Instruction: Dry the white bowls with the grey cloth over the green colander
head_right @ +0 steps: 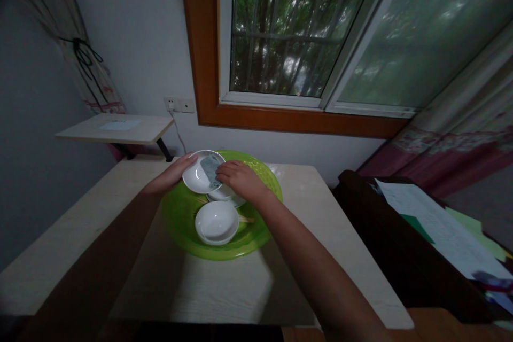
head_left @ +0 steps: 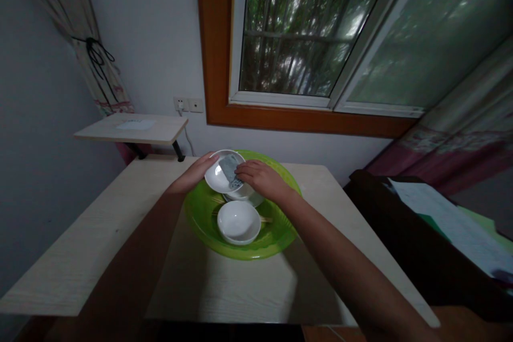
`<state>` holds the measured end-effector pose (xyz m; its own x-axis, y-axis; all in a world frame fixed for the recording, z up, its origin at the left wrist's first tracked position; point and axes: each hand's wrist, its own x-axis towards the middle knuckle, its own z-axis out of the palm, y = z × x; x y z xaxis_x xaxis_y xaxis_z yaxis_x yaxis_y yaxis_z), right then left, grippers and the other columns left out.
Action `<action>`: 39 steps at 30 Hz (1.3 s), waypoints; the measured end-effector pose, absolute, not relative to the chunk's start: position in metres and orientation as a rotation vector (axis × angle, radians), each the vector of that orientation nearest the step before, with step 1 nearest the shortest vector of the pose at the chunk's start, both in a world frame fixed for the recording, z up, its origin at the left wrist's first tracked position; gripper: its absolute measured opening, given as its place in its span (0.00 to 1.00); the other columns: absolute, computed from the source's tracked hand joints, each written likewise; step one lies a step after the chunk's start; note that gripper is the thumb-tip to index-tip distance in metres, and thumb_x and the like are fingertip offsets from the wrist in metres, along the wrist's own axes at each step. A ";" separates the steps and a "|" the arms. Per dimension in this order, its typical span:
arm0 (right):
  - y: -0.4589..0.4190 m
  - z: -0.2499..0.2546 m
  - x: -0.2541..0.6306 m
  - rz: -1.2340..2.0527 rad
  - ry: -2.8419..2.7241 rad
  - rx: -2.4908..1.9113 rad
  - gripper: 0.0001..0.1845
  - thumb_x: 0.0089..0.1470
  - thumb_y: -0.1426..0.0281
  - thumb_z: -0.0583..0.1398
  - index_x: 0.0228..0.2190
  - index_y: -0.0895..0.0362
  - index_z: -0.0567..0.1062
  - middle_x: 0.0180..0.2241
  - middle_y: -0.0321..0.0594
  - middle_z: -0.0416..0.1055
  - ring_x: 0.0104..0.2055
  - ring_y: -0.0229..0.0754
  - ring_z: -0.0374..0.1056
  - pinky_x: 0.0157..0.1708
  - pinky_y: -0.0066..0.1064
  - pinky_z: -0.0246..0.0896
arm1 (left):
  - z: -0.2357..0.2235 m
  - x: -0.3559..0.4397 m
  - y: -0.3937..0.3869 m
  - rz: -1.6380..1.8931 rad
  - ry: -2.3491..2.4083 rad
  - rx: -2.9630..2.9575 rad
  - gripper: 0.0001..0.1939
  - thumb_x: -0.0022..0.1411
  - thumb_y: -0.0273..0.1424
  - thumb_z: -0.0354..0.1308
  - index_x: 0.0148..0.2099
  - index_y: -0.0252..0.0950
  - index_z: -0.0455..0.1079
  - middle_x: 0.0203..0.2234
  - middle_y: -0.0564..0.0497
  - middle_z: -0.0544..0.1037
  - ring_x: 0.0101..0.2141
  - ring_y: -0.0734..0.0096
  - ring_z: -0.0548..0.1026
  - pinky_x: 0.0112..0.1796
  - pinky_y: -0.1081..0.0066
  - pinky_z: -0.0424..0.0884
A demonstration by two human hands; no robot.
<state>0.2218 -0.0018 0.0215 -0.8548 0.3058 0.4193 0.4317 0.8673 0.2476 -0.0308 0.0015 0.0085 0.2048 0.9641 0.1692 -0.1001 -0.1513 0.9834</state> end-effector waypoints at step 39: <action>-0.021 0.003 0.204 -0.510 -2.616 -0.816 0.25 0.61 0.54 0.60 0.48 0.61 0.78 0.58 0.56 0.71 0.70 0.61 0.50 0.65 0.54 0.47 | -0.024 -0.025 0.030 1.357 1.026 1.405 0.21 0.61 0.49 0.57 0.44 0.35 0.70 0.37 0.48 0.76 0.38 0.64 0.73 0.44 0.65 0.69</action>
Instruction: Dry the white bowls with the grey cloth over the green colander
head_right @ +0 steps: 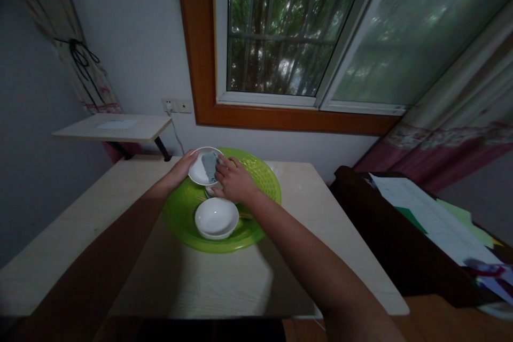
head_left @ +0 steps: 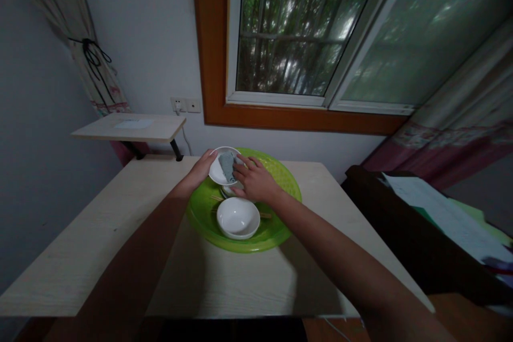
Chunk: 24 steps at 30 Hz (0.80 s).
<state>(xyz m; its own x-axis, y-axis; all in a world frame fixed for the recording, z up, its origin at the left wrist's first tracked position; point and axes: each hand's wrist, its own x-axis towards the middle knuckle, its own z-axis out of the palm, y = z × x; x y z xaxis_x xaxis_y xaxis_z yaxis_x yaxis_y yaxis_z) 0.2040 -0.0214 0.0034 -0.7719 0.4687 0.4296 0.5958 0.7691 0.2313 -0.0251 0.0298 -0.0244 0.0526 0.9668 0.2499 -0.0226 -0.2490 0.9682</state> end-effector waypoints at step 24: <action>-0.019 0.002 0.199 -0.445 -2.770 -0.639 0.14 0.62 0.65 0.59 0.45 0.60 0.77 0.49 0.51 0.76 0.55 0.51 0.67 0.64 0.50 0.52 | -0.027 -0.025 0.029 1.375 1.080 1.476 0.19 0.63 0.49 0.57 0.40 0.37 0.69 0.33 0.49 0.74 0.35 0.64 0.70 0.41 0.66 0.68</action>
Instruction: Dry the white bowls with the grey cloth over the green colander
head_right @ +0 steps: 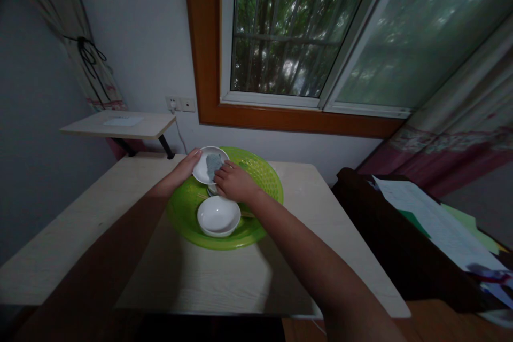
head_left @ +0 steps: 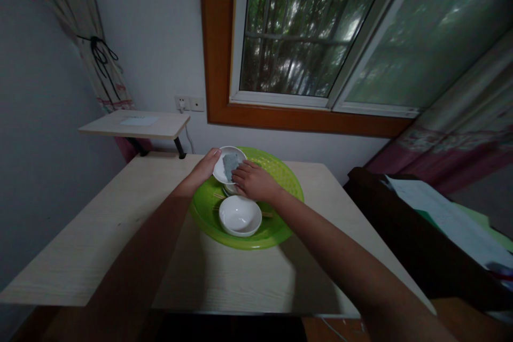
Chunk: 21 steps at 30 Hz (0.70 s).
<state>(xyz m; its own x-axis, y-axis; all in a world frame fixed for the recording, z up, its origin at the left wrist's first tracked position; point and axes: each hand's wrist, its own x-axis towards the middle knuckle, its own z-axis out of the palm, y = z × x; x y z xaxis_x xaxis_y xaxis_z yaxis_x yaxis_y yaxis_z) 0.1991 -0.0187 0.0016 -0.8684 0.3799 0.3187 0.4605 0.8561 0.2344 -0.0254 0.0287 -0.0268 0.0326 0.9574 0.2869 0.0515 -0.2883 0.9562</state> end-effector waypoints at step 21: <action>-0.026 -0.004 0.198 -0.132 -2.769 -0.448 0.26 0.61 0.64 0.58 0.58 0.60 0.68 0.63 0.54 0.65 0.63 0.51 0.64 0.60 0.45 0.60 | -0.020 -0.025 0.018 1.388 1.066 1.471 0.18 0.62 0.49 0.58 0.36 0.38 0.70 0.34 0.49 0.74 0.38 0.62 0.72 0.45 0.63 0.69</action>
<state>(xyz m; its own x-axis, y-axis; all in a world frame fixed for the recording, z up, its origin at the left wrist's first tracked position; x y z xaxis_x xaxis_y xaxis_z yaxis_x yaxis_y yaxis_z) 0.1978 -0.0259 -0.0038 -0.8954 0.2907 0.3372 0.3215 0.9462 0.0380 -0.0250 0.0184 -0.0200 0.0299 0.9551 0.2949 0.0384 -0.2959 0.9544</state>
